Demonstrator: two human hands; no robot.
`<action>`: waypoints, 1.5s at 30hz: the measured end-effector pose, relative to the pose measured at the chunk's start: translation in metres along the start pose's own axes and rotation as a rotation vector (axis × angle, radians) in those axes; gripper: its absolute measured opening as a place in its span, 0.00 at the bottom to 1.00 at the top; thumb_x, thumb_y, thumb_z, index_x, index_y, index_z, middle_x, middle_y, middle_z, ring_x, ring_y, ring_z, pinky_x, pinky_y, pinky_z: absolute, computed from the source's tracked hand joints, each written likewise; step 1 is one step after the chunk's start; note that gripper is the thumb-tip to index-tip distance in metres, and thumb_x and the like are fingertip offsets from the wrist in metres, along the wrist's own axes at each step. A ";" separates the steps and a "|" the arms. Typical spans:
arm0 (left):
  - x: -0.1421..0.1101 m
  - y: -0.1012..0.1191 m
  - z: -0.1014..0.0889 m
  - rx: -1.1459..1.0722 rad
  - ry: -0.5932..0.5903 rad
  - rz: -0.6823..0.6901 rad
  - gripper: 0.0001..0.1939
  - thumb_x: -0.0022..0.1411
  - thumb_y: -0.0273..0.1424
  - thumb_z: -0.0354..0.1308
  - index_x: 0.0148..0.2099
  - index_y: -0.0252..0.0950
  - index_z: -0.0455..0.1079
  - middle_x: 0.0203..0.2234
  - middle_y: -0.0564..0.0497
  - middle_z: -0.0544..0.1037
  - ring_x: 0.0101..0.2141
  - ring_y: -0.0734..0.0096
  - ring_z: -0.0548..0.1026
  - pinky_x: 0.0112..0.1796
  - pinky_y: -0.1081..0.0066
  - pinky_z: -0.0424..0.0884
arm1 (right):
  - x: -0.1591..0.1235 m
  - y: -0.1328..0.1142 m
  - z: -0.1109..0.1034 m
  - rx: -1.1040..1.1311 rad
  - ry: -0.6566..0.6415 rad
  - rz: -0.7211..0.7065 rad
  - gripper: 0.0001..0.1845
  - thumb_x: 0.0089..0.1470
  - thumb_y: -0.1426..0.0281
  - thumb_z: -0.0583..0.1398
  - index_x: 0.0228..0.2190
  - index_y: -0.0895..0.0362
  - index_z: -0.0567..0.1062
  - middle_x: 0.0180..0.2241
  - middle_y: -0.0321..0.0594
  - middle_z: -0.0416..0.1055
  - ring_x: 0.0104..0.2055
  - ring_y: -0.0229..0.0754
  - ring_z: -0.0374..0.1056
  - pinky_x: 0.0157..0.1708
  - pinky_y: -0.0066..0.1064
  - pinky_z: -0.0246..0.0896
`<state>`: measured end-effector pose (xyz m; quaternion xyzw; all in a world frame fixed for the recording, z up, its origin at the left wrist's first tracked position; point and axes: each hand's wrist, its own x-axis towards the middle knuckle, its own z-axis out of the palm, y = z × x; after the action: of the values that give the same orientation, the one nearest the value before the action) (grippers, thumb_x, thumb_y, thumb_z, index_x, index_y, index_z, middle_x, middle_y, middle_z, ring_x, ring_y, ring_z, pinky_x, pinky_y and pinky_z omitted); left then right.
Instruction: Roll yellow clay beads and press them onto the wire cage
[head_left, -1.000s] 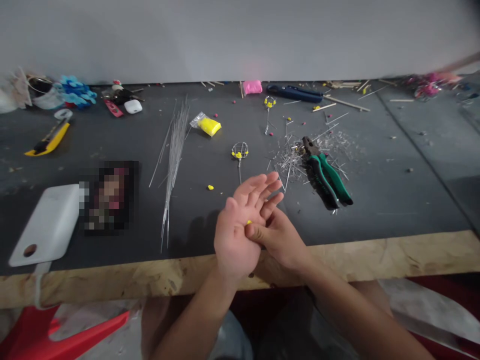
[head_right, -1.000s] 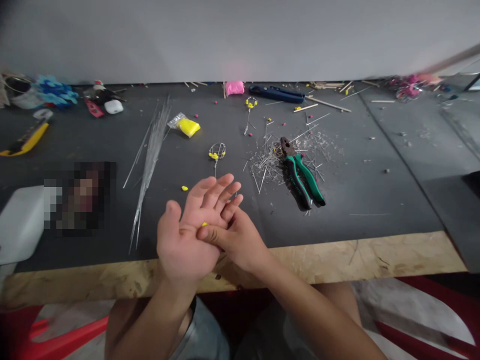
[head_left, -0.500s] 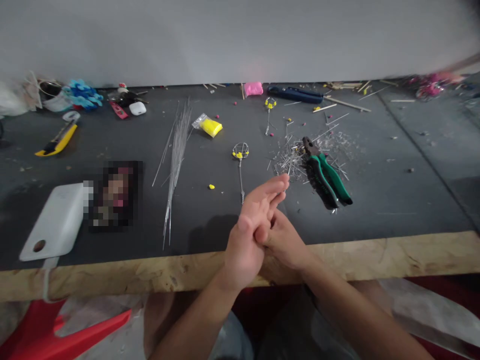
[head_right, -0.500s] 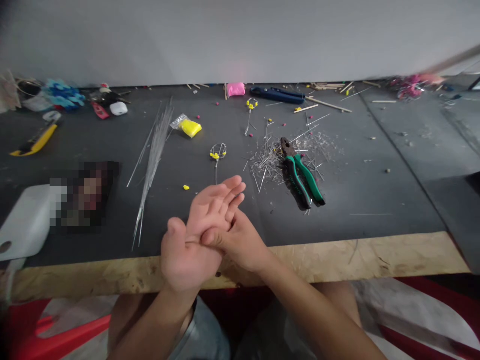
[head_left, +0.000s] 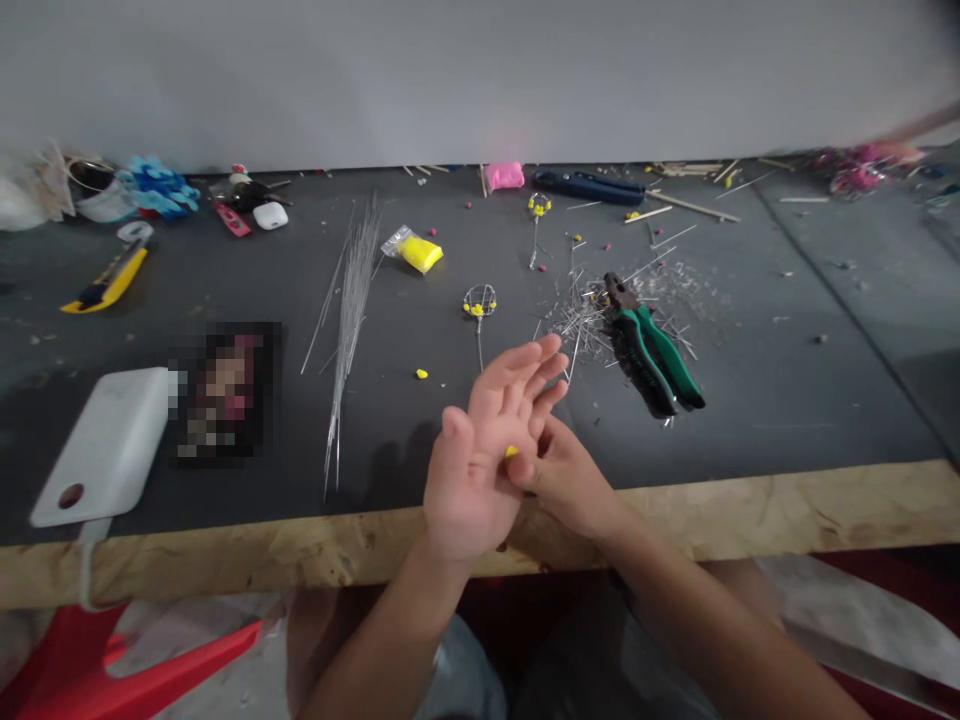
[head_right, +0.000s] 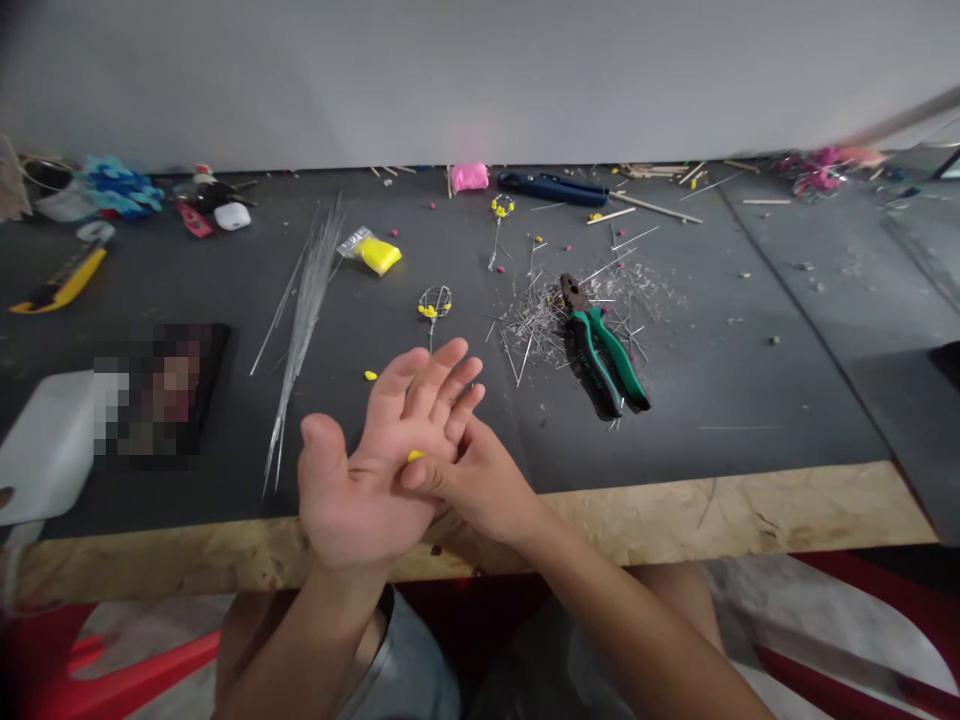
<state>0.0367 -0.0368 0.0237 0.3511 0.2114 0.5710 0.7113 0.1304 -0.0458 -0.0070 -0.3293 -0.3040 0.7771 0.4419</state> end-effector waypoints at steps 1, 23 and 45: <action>-0.001 0.000 0.000 0.023 -0.005 0.016 0.30 0.63 0.56 0.41 0.53 0.44 0.70 0.59 0.49 0.67 0.62 0.52 0.61 0.61 0.55 0.55 | 0.000 0.000 0.000 0.000 0.001 -0.001 0.24 0.41 0.60 0.72 0.40 0.51 0.74 0.40 0.38 0.76 0.44 0.44 0.73 0.42 0.34 0.70; 0.009 0.016 -0.013 -0.207 0.041 -0.129 0.33 0.61 0.61 0.32 0.54 0.54 0.67 0.60 0.57 0.65 0.66 0.57 0.53 0.61 0.53 0.55 | -0.008 -0.004 0.001 -0.063 -0.043 0.024 0.23 0.51 0.69 0.67 0.49 0.50 0.71 0.48 0.40 0.74 0.51 0.44 0.69 0.47 0.37 0.69; 0.004 0.006 -0.005 -0.185 0.007 -0.109 0.34 0.63 0.59 0.32 0.57 0.50 0.66 0.62 0.56 0.65 0.65 0.58 0.55 0.64 0.54 0.46 | 0.001 -0.007 -0.006 -0.156 0.076 0.000 0.15 0.49 0.60 0.67 0.37 0.55 0.77 0.37 0.38 0.77 0.42 0.42 0.71 0.40 0.32 0.68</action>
<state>0.0308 -0.0308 0.0251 0.2698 0.1791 0.5498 0.7700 0.1382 -0.0412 -0.0053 -0.3918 -0.3466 0.7381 0.4262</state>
